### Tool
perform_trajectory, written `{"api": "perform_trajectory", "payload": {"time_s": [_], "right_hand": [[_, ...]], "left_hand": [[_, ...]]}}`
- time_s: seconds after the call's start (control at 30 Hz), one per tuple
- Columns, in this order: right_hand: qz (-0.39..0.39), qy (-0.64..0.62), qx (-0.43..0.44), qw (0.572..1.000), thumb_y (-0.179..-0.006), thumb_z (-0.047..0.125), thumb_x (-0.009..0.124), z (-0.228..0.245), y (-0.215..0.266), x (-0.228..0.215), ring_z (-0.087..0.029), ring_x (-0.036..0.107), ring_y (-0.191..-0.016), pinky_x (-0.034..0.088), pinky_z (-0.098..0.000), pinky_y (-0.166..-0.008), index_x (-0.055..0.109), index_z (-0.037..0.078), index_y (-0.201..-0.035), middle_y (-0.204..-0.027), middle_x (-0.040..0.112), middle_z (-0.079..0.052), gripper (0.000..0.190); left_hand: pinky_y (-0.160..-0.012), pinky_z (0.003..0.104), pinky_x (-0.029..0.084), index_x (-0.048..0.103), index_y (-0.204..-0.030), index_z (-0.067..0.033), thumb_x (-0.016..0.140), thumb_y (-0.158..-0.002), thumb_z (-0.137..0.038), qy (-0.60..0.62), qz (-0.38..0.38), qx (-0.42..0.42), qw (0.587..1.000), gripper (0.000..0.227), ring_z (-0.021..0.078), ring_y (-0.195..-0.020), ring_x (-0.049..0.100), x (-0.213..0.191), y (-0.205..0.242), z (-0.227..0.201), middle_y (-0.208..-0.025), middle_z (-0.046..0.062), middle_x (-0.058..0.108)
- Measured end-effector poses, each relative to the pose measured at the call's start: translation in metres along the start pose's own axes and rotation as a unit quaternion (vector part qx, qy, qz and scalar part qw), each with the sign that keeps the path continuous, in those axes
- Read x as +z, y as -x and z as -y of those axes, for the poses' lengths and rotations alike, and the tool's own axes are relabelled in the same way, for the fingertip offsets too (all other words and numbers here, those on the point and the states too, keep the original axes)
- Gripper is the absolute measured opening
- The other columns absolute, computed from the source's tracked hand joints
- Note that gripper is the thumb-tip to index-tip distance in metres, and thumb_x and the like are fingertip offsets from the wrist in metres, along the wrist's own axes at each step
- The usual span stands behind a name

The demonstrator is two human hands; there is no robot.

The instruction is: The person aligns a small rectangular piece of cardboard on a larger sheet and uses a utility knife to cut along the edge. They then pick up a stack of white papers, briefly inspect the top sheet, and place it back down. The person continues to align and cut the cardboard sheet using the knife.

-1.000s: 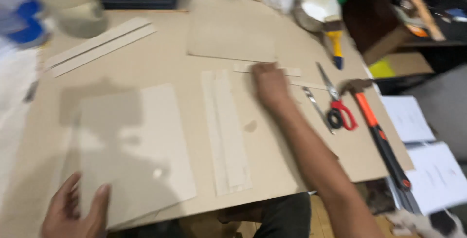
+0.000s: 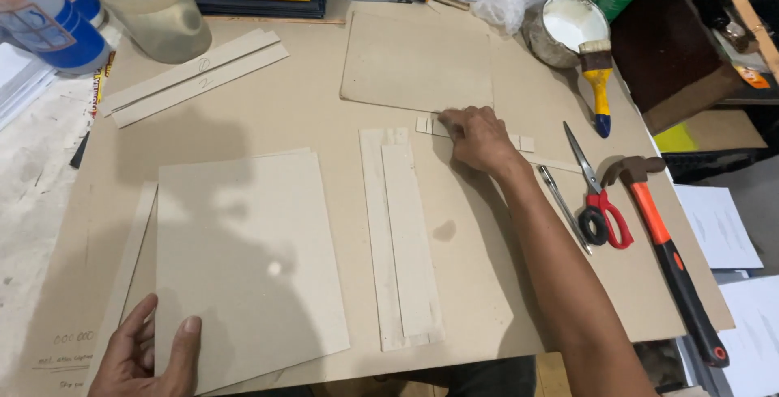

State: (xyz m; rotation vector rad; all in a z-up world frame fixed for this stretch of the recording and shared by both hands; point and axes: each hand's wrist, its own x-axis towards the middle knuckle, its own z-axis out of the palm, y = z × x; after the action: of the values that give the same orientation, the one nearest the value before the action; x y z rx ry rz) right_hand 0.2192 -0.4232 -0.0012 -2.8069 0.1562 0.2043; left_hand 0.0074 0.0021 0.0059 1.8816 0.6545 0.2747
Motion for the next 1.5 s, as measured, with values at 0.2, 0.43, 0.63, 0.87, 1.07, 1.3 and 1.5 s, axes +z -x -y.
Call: {"api": "perform_trajectory", "payload": {"time_s": [0.2,0.43,0.63,0.87,1.07,1.3,1.5], "right_hand": [[0.014,-0.023,0.015,1.0,-0.097,0.014,0.049,0.003,0.007,-0.011,-0.037,0.044,-0.132,0.037,-0.0487,-0.112,0.058,0.025,-0.144,-0.137,0.051,-0.016,0.05],[0.057,-0.056,0.068,0.994,-0.095,0.023,0.064,0.011,0.008,-0.034,-0.025,0.053,-0.125,0.042,-0.0406,-0.11,0.059,0.028,-0.144,-0.13,0.056,-0.008,0.049],[-0.034,-0.045,-0.061,0.997,-0.1,0.029,0.064,-0.012,0.006,-0.017,-0.028,0.06,-0.106,0.049,-0.0456,-0.088,0.075,0.016,-0.123,-0.111,0.06,-0.006,0.028],[-0.035,-0.122,-0.104,0.986,-0.105,0.031,0.053,0.027,0.098,-0.044,-0.023,0.066,-0.108,0.047,-0.0378,-0.097,0.051,0.024,-0.15,-0.151,0.057,-0.007,0.046],[0.075,-0.156,-0.086,0.981,-0.092,0.037,0.065,0.012,0.18,-0.021,-0.027,0.064,-0.111,0.055,-0.0369,-0.079,0.063,0.016,-0.139,-0.14,0.063,-0.012,0.051],[0.039,-0.149,-0.217,0.964,-0.087,0.03,0.075,-0.006,0.23,0.021,-0.02,0.055,-0.064,0.046,-0.0344,-0.056,0.074,0.013,-0.12,-0.091,0.069,-0.009,0.037],[-0.004,-0.118,-0.258,0.959,-0.088,0.027,0.079,0.003,0.241,0.035,-0.028,0.063,-0.083,0.054,-0.0405,-0.073,0.079,0.013,-0.117,-0.099,0.071,-0.011,0.032]], "left_hand": [[-0.09,0.03,0.051,0.061,-0.144,0.0032,0.074,-0.089,-0.012,-0.007,-0.004,0.014,1.0,0.058,0.0247,-0.105,0.067,0.0,-0.002,0.006,-0.121,0.024,0.069],[-0.09,0.031,0.052,0.061,-0.144,0.004,0.074,-0.09,-0.012,-0.003,-0.004,0.019,1.0,0.059,0.0252,-0.105,0.067,0.0,-0.004,0.011,-0.12,0.025,0.069],[-0.104,0.035,0.048,0.065,-0.14,0.0011,0.076,-0.09,-0.016,-0.027,-0.024,0.05,0.998,0.055,0.0251,-0.118,0.065,-0.001,0.001,0.007,-0.123,0.023,0.069],[-0.099,0.03,0.048,0.056,-0.144,0.0012,0.076,-0.083,-0.018,-0.053,0.089,-0.001,0.995,0.067,0.0163,-0.114,0.064,-0.018,-0.022,0.006,-0.133,0.015,0.067],[-0.104,0.03,0.048,0.052,-0.147,0.0015,0.073,-0.088,-0.022,-0.046,0.141,0.026,0.989,0.067,0.0194,-0.124,0.06,-0.027,-0.012,-0.004,-0.138,0.014,0.063],[-0.105,0.048,0.044,0.05,-0.148,0.0054,0.08,-0.091,-0.03,-0.082,0.104,0.115,0.984,0.073,0.0404,-0.129,0.054,-0.021,-0.004,0.012,-0.136,0.028,0.056],[-0.092,0.055,0.051,0.056,-0.144,0.0127,0.087,-0.095,-0.027,-0.107,0.07,0.185,0.974,0.07,0.0454,-0.11,0.067,-0.019,-0.003,0.022,-0.113,0.034,0.068]]}}
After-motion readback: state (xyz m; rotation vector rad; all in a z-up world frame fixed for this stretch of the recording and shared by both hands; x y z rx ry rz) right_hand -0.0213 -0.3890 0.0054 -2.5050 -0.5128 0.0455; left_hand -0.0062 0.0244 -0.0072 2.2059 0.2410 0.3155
